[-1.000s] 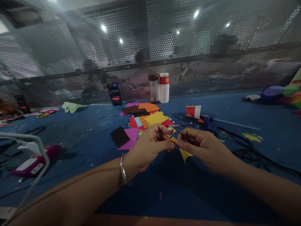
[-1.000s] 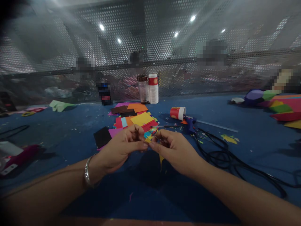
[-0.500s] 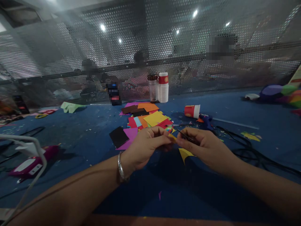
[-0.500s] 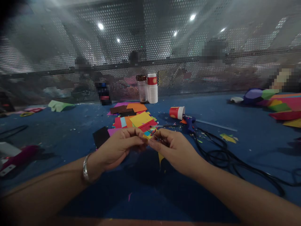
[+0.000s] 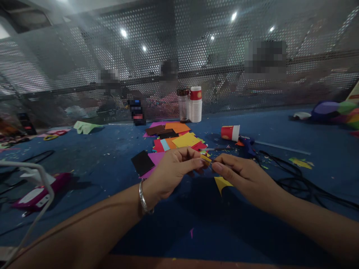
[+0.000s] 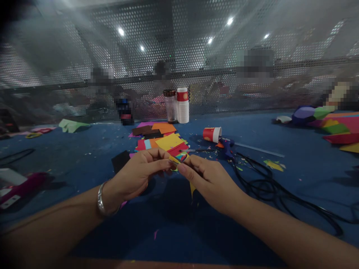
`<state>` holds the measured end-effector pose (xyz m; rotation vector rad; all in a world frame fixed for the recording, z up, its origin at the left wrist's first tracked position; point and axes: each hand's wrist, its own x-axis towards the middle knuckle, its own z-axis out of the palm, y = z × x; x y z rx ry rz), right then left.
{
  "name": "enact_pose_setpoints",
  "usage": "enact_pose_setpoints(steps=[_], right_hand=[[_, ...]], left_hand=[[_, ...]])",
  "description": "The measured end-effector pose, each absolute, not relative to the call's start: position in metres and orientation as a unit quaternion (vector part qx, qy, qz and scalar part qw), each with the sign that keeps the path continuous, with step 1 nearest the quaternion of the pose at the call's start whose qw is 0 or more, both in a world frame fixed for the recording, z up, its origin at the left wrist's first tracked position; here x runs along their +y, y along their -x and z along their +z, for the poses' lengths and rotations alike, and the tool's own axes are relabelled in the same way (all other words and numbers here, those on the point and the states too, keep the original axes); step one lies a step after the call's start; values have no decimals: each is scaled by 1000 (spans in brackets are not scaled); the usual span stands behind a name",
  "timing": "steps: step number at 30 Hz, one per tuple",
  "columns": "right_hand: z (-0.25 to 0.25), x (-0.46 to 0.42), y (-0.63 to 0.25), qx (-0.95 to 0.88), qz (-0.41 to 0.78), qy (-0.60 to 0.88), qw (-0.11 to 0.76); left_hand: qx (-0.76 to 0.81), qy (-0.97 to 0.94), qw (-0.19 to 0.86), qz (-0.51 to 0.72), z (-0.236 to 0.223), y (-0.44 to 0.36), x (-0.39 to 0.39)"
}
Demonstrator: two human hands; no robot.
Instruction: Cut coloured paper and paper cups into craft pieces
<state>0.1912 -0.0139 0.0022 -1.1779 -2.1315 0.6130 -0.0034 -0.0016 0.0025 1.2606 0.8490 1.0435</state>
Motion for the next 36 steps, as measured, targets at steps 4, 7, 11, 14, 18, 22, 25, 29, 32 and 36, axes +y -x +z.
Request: enact_pose_setpoints(steps=[4,7,11,14,18,22,25,29,32,36], right_hand=[[3,-15,-191,-818,219,436,306],[3,-16,-191,-818,222,428,313],[3,-16,-191,-818,217,430,313],[3,-16,-191,-822,211,430,309],[3,-16,-191,-822,207,431,309],[4,-16,-192,-821,216,431,306],[5,-17,-192,-822,217,426,310],[5,-17,-192,-821,211,432,308],[5,-17,-191,-822,213,428,309],[5,-18,-191,-824,212,425,308]], left_hand=[[364,-546,613,440,4,3,-3],[355,-540,624,439,4,2,-3],[351,-530,633,443,4,1,-3],[355,-519,644,436,4,2,-4],[354,-495,668,428,3,2,-4],[343,-457,705,420,2,1,-3],[339,-441,716,422,1,1,-2],[336,-447,709,429,0,1,-2],[332,-446,711,430,0,0,-2],[326,-440,719,428,0,0,-2]])
